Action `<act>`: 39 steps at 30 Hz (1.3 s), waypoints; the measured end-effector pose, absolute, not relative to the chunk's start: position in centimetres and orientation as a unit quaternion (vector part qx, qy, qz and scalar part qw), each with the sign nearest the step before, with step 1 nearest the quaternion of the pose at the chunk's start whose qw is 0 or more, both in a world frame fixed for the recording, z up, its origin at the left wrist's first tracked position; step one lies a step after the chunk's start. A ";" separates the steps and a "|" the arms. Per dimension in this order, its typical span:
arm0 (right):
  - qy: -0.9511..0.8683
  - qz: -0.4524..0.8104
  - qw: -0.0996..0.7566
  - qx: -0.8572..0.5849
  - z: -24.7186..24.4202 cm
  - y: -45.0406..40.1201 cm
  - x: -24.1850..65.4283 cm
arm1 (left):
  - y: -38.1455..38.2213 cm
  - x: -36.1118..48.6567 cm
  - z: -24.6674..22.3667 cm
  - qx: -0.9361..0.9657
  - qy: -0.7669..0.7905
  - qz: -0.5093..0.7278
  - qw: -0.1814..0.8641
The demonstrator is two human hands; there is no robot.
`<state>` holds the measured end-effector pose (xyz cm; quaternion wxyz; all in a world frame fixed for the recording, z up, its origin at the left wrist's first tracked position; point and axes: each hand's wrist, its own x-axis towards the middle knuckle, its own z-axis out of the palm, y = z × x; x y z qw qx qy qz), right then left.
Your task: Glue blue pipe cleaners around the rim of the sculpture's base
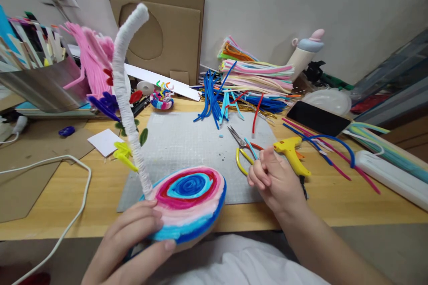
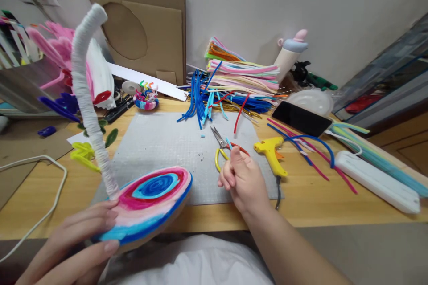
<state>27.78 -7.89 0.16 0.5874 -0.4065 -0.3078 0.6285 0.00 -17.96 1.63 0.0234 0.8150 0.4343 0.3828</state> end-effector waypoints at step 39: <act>-0.735 0.261 0.512 -0.361 2.3 -10.0 24.7 | -12.4 3.6 6.4 0.808 0.471 0.344 0.083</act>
